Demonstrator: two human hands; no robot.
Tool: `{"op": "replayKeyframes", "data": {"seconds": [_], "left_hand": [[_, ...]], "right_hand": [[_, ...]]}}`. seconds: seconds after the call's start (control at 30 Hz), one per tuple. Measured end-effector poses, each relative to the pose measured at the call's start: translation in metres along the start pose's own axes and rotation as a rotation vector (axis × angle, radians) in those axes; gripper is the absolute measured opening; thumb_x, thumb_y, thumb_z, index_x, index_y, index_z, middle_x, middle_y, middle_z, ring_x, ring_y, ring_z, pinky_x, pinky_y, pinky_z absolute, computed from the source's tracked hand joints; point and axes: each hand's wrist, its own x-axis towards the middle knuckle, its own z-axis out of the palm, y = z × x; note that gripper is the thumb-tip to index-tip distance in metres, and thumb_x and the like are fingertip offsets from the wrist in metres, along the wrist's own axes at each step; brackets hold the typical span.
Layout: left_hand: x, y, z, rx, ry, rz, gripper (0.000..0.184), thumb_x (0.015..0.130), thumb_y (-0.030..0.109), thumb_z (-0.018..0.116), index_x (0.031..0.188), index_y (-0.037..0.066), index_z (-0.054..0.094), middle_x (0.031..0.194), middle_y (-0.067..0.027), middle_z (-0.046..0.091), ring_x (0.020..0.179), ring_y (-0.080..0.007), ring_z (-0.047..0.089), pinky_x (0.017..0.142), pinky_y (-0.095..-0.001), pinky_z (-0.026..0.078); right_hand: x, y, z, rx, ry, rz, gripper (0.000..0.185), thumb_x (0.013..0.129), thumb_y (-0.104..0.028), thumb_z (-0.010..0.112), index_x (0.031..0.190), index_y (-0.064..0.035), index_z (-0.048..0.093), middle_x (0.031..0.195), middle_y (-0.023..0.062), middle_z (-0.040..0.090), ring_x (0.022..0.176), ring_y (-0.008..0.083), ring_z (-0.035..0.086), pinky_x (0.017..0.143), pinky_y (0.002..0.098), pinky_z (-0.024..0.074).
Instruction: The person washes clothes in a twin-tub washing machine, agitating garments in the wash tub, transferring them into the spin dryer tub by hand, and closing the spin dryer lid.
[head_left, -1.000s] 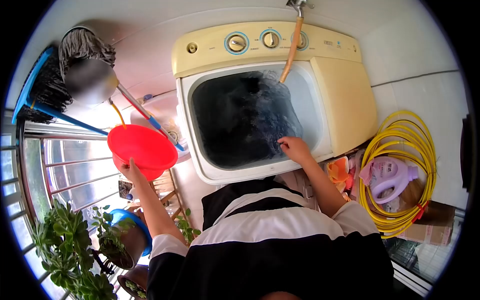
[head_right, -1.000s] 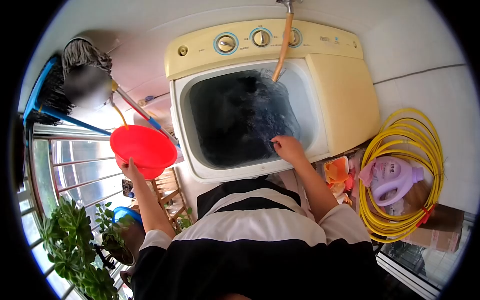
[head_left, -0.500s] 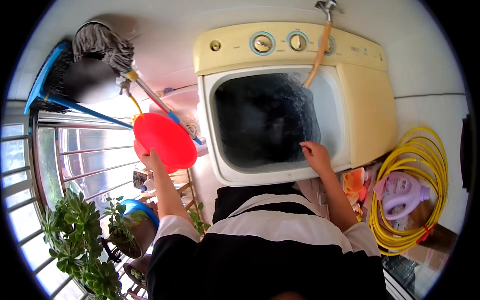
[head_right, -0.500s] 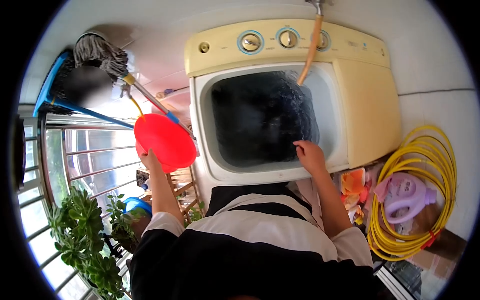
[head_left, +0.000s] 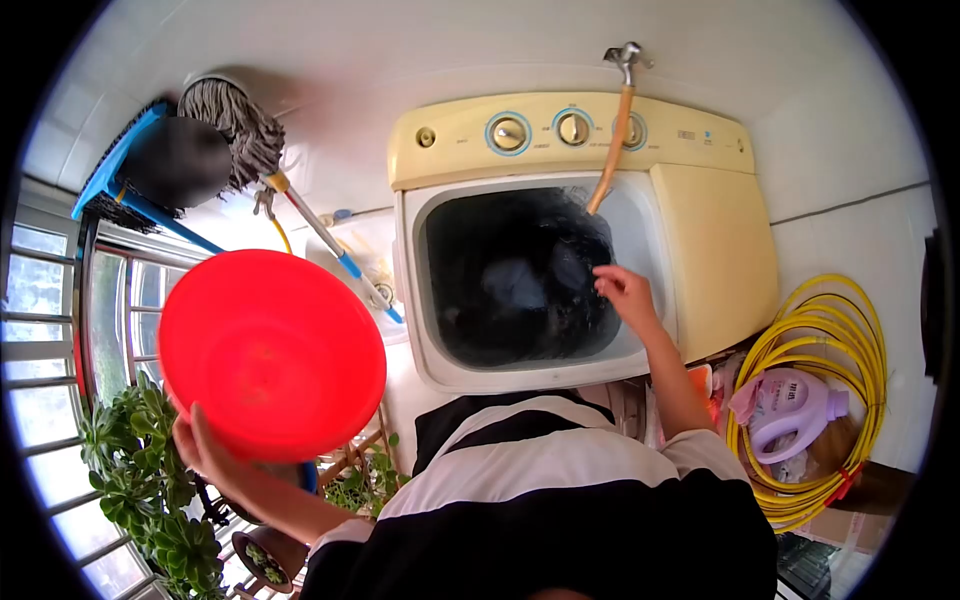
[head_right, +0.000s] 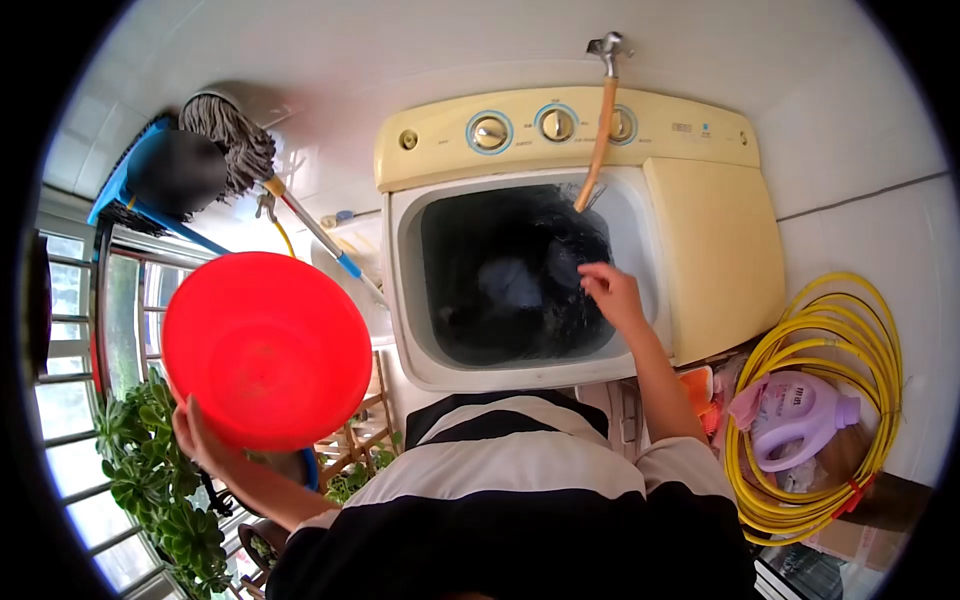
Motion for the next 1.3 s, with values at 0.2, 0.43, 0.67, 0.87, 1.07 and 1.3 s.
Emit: {"op": "replayKeyframes", "data": {"seconds": [0.2, 0.43, 0.67, 0.87, 1.07, 1.3], "left_hand": [[-0.028, 0.102, 0.010, -0.163, 0.094, -0.037, 0.017, 0.082, 0.022, 0.058, 0.091, 0.009, 0.062, 0.087, -0.0015, 0.058, 0.082, -0.0159, 0.055, 0.079, -0.0289, 0.046], [-0.108, 0.130, 0.126, -0.097, -0.210, -0.254, 0.012, 0.078, 0.020, 0.063, 0.084, 0.010, 0.059, 0.074, -0.0033, 0.058, 0.070, -0.0112, 0.054, 0.065, -0.0256, 0.049], [-0.170, 0.047, 0.189, -0.450, -0.657, -0.579, 0.011, 0.086, 0.009, 0.058, 0.090, 0.002, 0.051, 0.088, -0.0101, 0.062, 0.078, -0.0149, 0.060, 0.070, -0.0243, 0.050], [-0.200, 0.018, 0.220, -0.497, -0.688, -0.732, 0.012, 0.087, 0.009, 0.056, 0.093, 0.001, 0.050, 0.090, -0.0106, 0.062, 0.080, -0.0153, 0.061, 0.072, -0.0258, 0.049], [-0.212, -0.026, 0.244, -0.646, -0.738, -0.805, 0.011, 0.085, 0.007, 0.057, 0.093, -0.001, 0.053, 0.095, -0.0121, 0.062, 0.085, -0.0177, 0.061, 0.078, -0.0296, 0.050], [-0.203, -0.086, 0.261, -0.598, -0.762, -1.031, 0.027, 0.083, 0.011, 0.051, 0.106, -0.002, 0.054, 0.106, -0.0162, 0.060, 0.098, -0.0261, 0.059, 0.087, -0.0372, 0.048]], "right_hand": [[0.102, -0.043, -0.059, -0.001, 0.311, -0.233, 0.020, 0.088, -0.014, 0.058, 0.105, -0.0037, 0.062, 0.081, 0.0012, 0.063, 0.074, 0.0083, 0.058, 0.069, 0.0222, 0.0467], [0.202, -0.132, -0.088, -0.046, 0.534, -0.513, 0.063, 0.083, -0.039, 0.063, 0.130, -0.0041, 0.041, 0.115, 0.0175, 0.047, 0.104, 0.0249, 0.053, 0.078, 0.0333, 0.0488], [0.260, -0.133, -0.090, -0.209, 0.531, -0.409, 0.059, 0.087, -0.046, 0.052, 0.126, -0.0021, 0.046, 0.116, 0.0194, 0.052, 0.104, 0.0319, 0.054, 0.087, 0.0391, 0.0438], [0.276, -0.126, -0.124, 0.319, 0.254, -0.170, 0.034, 0.091, -0.035, 0.053, 0.108, -0.0062, 0.059, 0.095, 0.0035, 0.066, 0.086, 0.0143, 0.064, 0.070, 0.0272, 0.0501], [0.268, -0.061, -0.118, 0.111, 0.206, -0.247, 0.025, 0.084, -0.030, 0.057, 0.084, -0.0059, 0.063, 0.073, 0.0033, 0.064, 0.068, 0.0116, 0.062, 0.060, 0.0274, 0.0479], [0.089, 0.001, -0.058, -0.932, -0.103, -0.136, 0.059, 0.075, -0.018, 0.067, 0.127, -0.0044, 0.043, 0.110, 0.0149, 0.056, 0.103, 0.0313, 0.055, 0.087, 0.0421, 0.0462]]}}
